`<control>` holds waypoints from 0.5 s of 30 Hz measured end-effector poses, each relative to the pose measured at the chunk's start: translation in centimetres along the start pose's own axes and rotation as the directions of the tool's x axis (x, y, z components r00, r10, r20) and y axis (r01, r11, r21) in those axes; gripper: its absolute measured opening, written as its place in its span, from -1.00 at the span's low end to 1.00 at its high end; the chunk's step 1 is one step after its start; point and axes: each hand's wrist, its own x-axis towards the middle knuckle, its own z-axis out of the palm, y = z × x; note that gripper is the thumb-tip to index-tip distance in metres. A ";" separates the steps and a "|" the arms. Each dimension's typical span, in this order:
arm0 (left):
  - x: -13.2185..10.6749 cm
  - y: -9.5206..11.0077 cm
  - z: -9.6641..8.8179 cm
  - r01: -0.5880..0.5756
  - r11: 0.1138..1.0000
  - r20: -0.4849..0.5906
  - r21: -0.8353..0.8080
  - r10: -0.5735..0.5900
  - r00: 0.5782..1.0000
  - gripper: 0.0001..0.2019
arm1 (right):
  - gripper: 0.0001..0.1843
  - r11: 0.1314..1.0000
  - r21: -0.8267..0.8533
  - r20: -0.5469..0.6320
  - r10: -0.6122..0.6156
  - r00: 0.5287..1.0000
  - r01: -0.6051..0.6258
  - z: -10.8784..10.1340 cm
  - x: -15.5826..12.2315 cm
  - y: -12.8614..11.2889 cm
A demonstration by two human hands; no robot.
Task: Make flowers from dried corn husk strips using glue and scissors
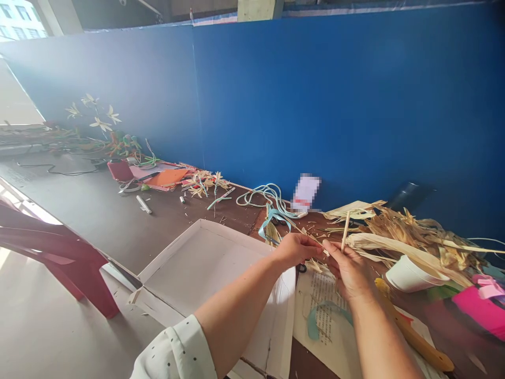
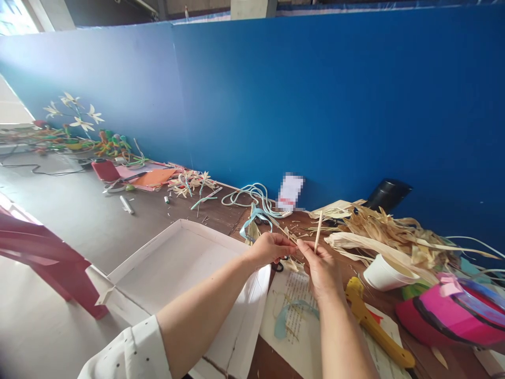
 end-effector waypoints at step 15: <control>0.3 0.2 -0.8 -0.019 0.990 -0.069 -0.142 0.010 0.998 -0.64 | -0.48 0.983 0.052 0.154 0.168 0.974 -0.178 -0.2 -0.1 -0.4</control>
